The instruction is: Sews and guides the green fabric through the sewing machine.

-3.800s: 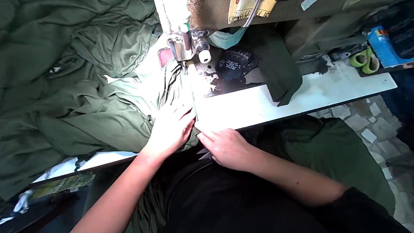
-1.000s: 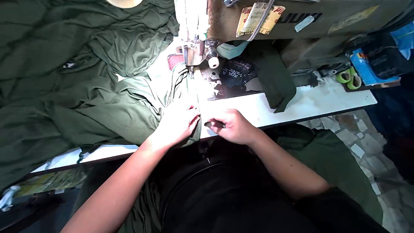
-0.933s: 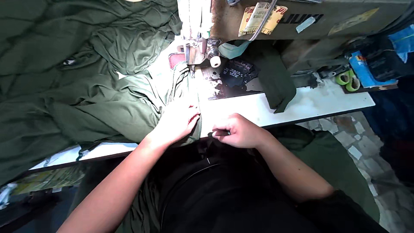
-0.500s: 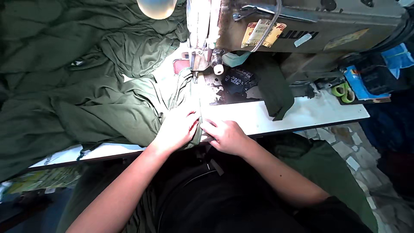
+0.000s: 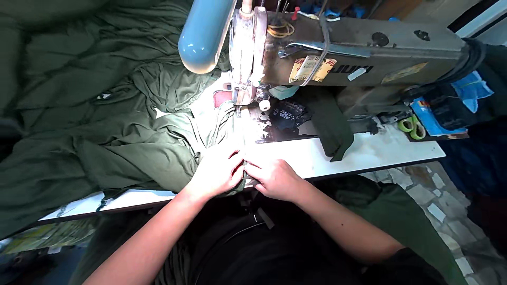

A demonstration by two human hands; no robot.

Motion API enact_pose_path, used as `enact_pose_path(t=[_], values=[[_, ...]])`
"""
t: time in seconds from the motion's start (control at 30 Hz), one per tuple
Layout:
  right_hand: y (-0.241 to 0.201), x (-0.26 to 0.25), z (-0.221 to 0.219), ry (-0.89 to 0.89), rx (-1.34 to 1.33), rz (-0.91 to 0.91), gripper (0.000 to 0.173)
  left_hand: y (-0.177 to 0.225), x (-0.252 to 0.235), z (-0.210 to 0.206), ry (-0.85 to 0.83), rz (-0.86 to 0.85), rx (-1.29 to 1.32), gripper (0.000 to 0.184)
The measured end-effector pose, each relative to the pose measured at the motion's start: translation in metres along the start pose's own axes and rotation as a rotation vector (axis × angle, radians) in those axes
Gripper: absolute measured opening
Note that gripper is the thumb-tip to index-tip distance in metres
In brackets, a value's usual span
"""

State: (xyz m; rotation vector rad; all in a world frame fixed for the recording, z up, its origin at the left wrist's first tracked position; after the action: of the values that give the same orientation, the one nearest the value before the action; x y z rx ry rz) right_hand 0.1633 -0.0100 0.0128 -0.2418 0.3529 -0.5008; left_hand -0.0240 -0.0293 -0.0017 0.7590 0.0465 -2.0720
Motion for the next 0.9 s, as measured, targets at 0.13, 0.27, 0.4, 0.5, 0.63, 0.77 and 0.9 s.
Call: enact_pose_path(t=[0.13, 0.27, 0.4, 0.5, 0.63, 0.77, 0.9], values=[[0.001, -0.002, 0.003, -0.019, -0.027, -0.020, 0.026, -0.003, -0.002, -0.001, 0.016, -0.020, -0.005, 0.036], [0.008, 0.006, 0.014, 0.134, -0.149, -0.090, 0.022, -0.006, -0.003, -0.002, 0.008, -0.024, -0.021, 0.037], [0.028, 0.028, 0.050, 0.355, -0.128, -0.245, 0.035, -0.009, -0.006, -0.003, 0.015, -0.030, -0.009, 0.039], [0.058, 0.056, 0.084, 0.529, 0.049, -0.357, 0.037, -0.010, -0.007, -0.003, -0.030, 0.009, -0.012, 0.039], [0.112, 0.098, 0.123, 0.785, 0.291, -0.510, 0.029, -0.015, -0.012, -0.003, -0.062, 0.046, -0.033, 0.039], [0.162, 0.126, 0.122, 0.829, 0.386, -0.683, 0.037, -0.023, -0.018, -0.005, -0.082, 0.055, -0.047, 0.038], [0.186, 0.139, 0.091, 0.791, 0.478, -0.723, 0.053, -0.032, -0.025, -0.007, -0.039, 0.008, -0.045, 0.038]])
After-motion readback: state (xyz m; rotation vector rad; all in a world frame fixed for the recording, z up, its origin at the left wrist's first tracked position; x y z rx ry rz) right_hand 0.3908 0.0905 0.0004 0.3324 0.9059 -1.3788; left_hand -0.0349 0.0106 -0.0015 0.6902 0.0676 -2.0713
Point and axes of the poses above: each hand's wrist, its own x-axis away from the middle knuckle, its own z-axis out of the back of the hand, y = z × x, the point moved 2 cm from there along -x, towards the middle knuckle, and after that the axes turned 3 degrees about y, right-handed, at the moved point
